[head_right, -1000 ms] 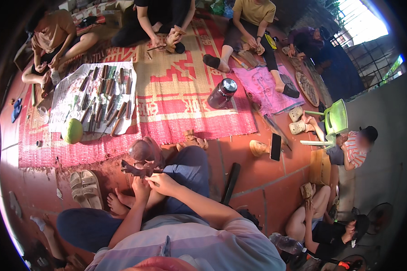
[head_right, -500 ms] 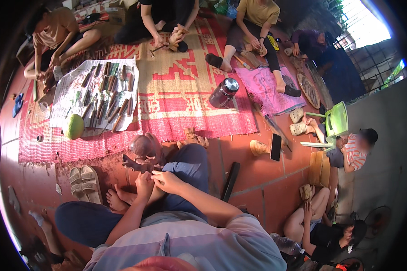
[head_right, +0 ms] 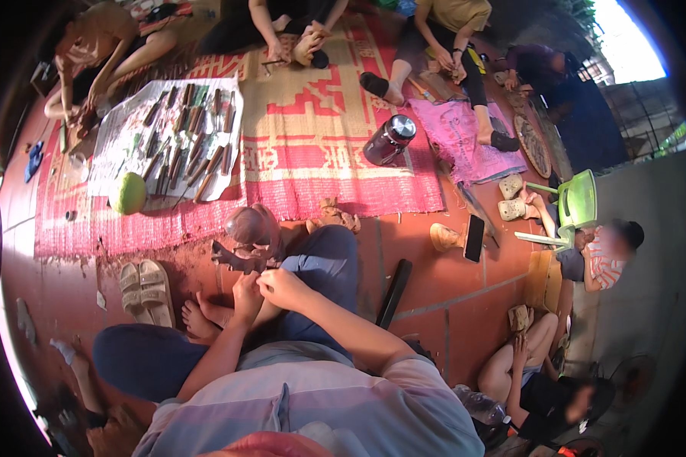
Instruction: The person sits on a mat on the floor and carves a small wooden object using a knife. They hold the wood in their left hand and use the knife in their right hand to shape and detail the piece. The person rotates the object frequently to work on different sides.
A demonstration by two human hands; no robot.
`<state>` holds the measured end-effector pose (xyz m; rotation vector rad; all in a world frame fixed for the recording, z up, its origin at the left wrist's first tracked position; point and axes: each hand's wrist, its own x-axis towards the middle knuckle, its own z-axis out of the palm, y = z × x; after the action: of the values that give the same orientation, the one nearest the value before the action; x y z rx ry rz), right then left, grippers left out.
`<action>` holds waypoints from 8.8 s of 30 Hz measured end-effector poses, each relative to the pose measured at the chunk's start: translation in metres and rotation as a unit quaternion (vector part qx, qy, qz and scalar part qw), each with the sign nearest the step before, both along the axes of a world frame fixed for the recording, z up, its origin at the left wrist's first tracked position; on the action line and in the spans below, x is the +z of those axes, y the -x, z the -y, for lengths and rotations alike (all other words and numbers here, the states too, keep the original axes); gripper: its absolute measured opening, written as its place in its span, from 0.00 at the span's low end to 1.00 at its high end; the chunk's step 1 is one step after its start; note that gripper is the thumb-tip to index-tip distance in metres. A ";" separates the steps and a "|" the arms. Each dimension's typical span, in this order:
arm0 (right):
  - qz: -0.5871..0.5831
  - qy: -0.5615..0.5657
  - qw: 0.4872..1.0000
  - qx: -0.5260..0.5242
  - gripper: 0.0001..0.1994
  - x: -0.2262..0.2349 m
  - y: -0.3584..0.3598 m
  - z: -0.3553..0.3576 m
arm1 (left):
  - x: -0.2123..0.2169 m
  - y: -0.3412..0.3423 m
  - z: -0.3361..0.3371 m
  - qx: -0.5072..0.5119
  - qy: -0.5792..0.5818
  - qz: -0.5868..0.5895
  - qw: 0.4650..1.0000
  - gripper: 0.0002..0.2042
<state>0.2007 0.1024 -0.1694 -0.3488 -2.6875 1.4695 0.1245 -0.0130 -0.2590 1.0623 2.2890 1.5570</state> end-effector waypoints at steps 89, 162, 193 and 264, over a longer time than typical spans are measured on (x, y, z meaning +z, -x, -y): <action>0.092 0.030 0.995 0.008 0.12 -0.034 -0.006 0.002 | -0.008 0.005 0.011 0.009 0.059 0.016 0.998 0.12; 0.082 0.037 0.994 -0.061 0.11 -0.031 -0.003 0.008 | -0.013 0.013 -0.001 0.035 0.084 0.009 0.996 0.10; 0.023 0.030 0.993 -0.115 0.12 -0.027 -0.010 0.023 | 0.002 0.011 0.003 -0.011 0.141 -0.031 0.989 0.09; -0.012 0.032 0.998 -0.056 0.08 -0.035 -0.014 0.009 | -0.011 -0.004 0.003 0.016 -0.010 0.064 0.998 0.10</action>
<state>0.2143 0.0933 -0.2047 -0.4741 -2.5622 1.5199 0.1288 -0.0159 -0.2702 0.9065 2.2195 1.6143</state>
